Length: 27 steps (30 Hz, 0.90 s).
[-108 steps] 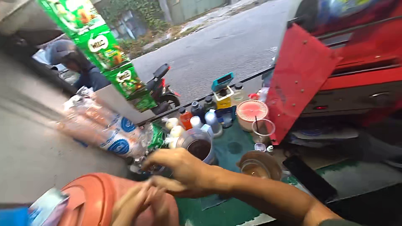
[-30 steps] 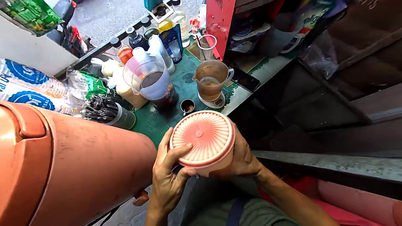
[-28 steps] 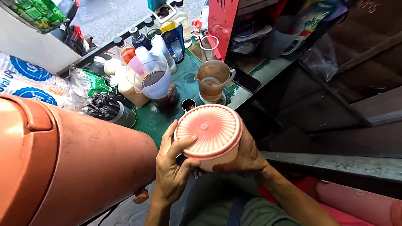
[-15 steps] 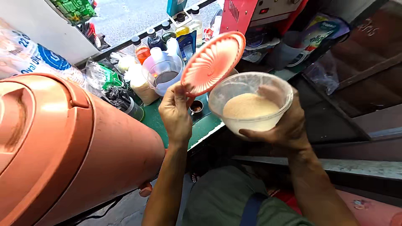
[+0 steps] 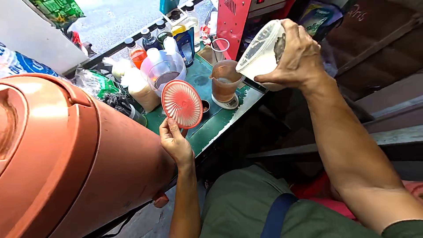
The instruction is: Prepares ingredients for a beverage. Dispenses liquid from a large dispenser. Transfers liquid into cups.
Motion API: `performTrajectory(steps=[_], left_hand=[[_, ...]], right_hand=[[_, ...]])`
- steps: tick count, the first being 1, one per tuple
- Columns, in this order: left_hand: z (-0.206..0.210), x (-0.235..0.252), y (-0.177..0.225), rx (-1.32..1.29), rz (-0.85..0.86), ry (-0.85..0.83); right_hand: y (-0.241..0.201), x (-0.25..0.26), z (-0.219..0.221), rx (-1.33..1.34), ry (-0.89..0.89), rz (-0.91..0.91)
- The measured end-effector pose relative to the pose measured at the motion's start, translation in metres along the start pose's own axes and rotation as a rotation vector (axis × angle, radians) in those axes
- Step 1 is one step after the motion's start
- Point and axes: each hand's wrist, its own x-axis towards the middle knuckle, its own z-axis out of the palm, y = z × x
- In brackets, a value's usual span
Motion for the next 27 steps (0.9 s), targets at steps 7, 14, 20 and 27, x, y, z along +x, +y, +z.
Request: performTrajectory(steps=[7, 14, 20, 27], left_hand=[[-0.017, -0.005, -0.002, 0.023, 0.049, 0.002], [-0.023, -0.008, -0.004, 0.08, 0.065, -0.007], [-0.024, -0.008, -0.005, 0.084, 0.079, -0.012], [-0.023, -0.007, -0.006, 0.12, 0.083, -0.02]], right_hand=[[-0.006, 0.018, 0.006, -0.095, -0.132, 0.011], [-0.012, 0.034, 0.008, -0.157, -0.195, -0.033], [-0.014, 0.041, 0.011, -0.191, -0.223, -0.067], [-0.016, 0.047, 0.012, -0.224, -0.253, -0.08]])
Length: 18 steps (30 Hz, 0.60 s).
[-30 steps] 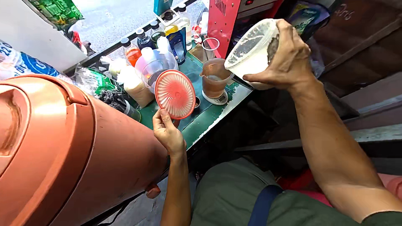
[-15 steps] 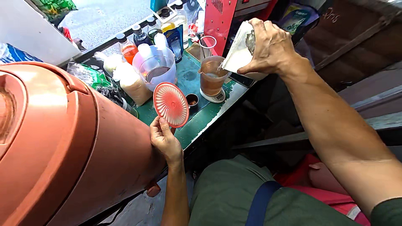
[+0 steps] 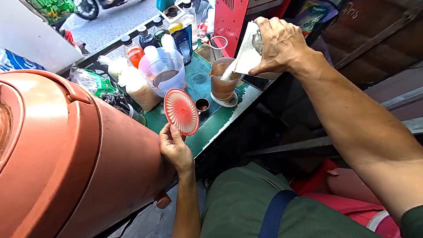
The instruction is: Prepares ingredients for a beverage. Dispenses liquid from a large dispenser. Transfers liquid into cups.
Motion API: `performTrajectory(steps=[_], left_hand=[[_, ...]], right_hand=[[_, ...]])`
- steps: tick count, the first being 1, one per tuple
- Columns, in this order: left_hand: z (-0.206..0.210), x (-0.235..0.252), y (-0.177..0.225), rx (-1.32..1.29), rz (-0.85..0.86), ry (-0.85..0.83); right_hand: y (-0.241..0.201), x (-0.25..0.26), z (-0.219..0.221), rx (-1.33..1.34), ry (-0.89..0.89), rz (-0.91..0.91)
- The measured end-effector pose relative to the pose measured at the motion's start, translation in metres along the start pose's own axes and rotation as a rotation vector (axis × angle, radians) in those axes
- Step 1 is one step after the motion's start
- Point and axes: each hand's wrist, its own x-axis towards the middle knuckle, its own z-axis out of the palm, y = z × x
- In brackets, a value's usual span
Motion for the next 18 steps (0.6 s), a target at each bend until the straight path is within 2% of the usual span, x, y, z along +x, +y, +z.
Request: performTrajectory(steps=[18], left_hand=[[-0.0024, -0.0015, 0.0023, 0.004, -0.007, -0.008]], right_hand=[[-0.0064, 0.0093, -0.0091, -0.027, -0.042, -0.024]])
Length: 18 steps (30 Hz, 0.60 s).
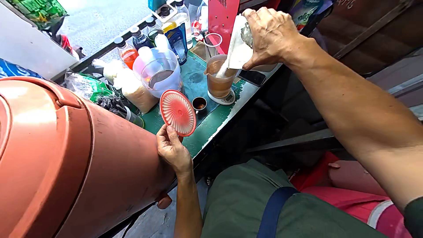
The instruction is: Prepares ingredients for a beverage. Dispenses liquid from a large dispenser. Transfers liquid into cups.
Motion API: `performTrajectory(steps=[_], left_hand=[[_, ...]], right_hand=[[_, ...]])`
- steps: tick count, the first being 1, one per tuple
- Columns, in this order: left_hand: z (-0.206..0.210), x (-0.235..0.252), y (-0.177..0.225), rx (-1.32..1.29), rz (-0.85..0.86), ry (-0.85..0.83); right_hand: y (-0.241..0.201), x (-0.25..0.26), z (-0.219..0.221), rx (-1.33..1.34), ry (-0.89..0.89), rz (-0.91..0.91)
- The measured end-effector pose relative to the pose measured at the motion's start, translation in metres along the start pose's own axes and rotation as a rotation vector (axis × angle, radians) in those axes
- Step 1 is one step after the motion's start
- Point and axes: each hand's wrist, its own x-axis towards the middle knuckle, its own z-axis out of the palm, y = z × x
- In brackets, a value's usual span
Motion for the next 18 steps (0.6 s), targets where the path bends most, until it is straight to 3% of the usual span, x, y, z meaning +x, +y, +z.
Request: performTrajectory(steps=[18], left_hand=[[-0.0002, 0.0006, 0.0019, 0.005, -0.007, -0.012]], right_hand=[[0.0016, 0.0046, -0.0062, -0.009, -0.017, 0.006]])
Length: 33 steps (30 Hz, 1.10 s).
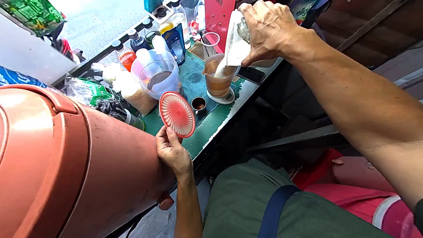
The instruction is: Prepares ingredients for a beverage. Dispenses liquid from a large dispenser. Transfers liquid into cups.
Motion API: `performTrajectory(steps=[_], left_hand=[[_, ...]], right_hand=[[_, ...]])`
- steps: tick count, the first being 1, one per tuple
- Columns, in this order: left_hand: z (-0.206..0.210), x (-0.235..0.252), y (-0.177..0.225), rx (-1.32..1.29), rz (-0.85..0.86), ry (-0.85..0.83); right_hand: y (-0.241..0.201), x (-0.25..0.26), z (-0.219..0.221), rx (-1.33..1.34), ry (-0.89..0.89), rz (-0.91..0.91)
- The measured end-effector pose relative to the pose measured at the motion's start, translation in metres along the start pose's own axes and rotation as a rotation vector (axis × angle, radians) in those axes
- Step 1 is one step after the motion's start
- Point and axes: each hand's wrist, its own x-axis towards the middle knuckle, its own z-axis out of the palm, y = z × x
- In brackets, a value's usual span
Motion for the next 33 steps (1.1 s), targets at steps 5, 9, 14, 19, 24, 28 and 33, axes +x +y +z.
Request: performTrajectory(steps=[5, 9, 14, 19, 24, 28, 33], left_hand=[[0.001, -0.001, 0.0, 0.012, 0.002, 0.0], [0.001, 0.0, 0.001, 0.012, -0.002, 0.004], [-0.001, 0.001, 0.0, 0.007, -0.002, -0.002], [-0.001, 0.001, -0.001, 0.01, -0.005, -0.006], [-0.001, 0.001, -0.001, 0.009, -0.007, -0.004], [0.0, 0.001, 0.0, 0.016, -0.01, -0.014], [0.0, 0.001, 0.0, 0.004, -0.011, -0.013]], right_hand=[[0.002, 0.001, 0.0, 0.001, 0.012, 0.006], [0.003, 0.003, -0.001, 0.004, 0.01, 0.008], [0.004, 0.003, 0.001, 0.026, 0.006, 0.007], [0.005, 0.003, 0.003, 0.024, 0.002, 0.014], [0.005, 0.003, 0.004, 0.036, -0.009, 0.028], [0.006, 0.005, 0.006, 0.046, 0.001, 0.026], [0.008, 0.007, 0.008, 0.058, 0.009, 0.02]])
